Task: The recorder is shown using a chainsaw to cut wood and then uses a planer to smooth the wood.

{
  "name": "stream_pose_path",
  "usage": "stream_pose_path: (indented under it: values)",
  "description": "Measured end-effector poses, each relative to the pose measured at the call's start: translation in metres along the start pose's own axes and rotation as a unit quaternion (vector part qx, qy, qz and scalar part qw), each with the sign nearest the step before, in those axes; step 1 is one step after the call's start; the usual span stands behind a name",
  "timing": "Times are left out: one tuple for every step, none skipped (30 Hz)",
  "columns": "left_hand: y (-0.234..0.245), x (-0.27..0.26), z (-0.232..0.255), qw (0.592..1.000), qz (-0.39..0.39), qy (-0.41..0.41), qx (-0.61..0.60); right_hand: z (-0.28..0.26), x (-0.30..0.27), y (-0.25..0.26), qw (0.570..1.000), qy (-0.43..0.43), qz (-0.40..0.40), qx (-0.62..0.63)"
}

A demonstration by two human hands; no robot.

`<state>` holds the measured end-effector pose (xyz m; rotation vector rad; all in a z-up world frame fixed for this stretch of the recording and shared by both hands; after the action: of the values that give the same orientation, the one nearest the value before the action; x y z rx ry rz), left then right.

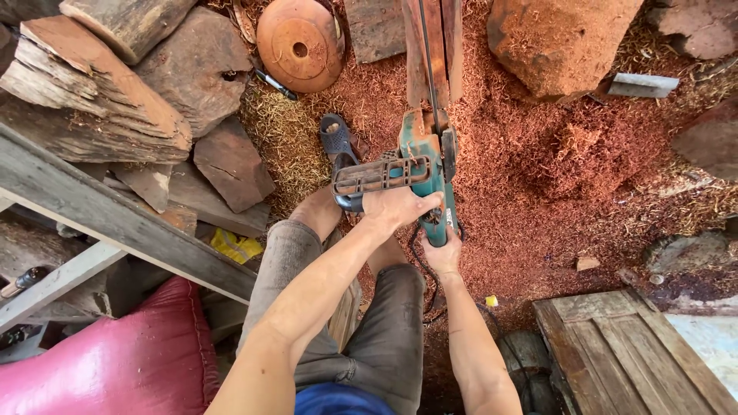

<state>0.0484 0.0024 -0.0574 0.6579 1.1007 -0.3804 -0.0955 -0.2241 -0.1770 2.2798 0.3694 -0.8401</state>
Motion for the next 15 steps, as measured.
stream_pose_path:
  values:
    - [0.003,-0.001,0.002,1.0,0.023,-0.013,0.003,0.002,-0.001,0.001,1.0,0.004,0.005,-0.011]
    - [0.003,-0.001,0.003,1.0,0.023,-0.013,0.003,-0.006,-0.003,0.006,1.0,0.004,0.005,-0.011]
    - [0.002,-0.001,0.002,1.0,0.006,-0.004,-0.006,-0.012,-0.003,0.009,1.0,-0.015,-0.009,-0.02]
    - [0.0,0.0,0.001,1.0,-0.011,0.005,-0.015,-0.018,-0.003,0.012,0.999,-0.035,-0.023,-0.029]
    - [-0.002,0.002,-0.001,1.0,-0.011,0.006,-0.016,-0.018,-0.003,0.013,0.999,-0.034,-0.024,-0.029]
    - [-0.004,0.005,-0.002,1.0,-0.01,0.009,-0.02,-0.017,-0.003,0.013,0.998,-0.044,-0.031,-0.039]
    - [-0.007,0.007,-0.004,1.0,-0.011,0.012,-0.023,-0.015,-0.004,0.014,0.997,-0.055,-0.037,-0.048]
    - [-0.004,0.005,-0.002,1.0,-0.012,0.013,-0.023,-0.013,-0.005,0.013,0.997,-0.056,-0.037,-0.048]
    - [-0.002,0.003,0.0,1.0,-0.013,0.006,-0.026,-0.012,-0.005,0.013,0.996,-0.053,-0.033,-0.056]
    - [0.001,0.001,0.003,0.999,-0.014,0.0,-0.029,-0.01,-0.006,0.013,0.996,-0.05,-0.029,-0.064]
    - [0.003,-0.001,0.004,1.0,-0.014,0.001,-0.028,-0.013,-0.007,0.014,0.996,-0.05,-0.029,-0.063]
    - [0.007,-0.003,0.005,1.0,-0.001,0.002,-0.031,-0.016,-0.007,0.015,0.998,-0.045,-0.028,-0.046]
    - [0.01,-0.005,0.006,0.999,0.011,0.003,-0.034,-0.019,-0.008,0.016,0.998,-0.04,-0.027,-0.03]
    - [0.01,-0.004,0.006,0.999,0.01,0.003,-0.034,-0.02,-0.008,0.016,0.998,-0.041,-0.027,-0.031]
    - [0.009,-0.003,0.005,1.0,0.003,0.006,-0.029,-0.02,-0.008,0.016,0.998,-0.037,-0.023,-0.038]
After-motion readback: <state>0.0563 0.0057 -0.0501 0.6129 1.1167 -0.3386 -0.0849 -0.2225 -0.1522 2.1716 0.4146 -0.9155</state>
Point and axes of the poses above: each hand's wrist, its own x-axis towards the middle knuckle, its own y-axis out of the back of the hand, z = x × y, the point moved 6 cm from there along x, towards the middle knuckle, and after that the axes turned 7 degrees about -x, right-handed, at the moved point
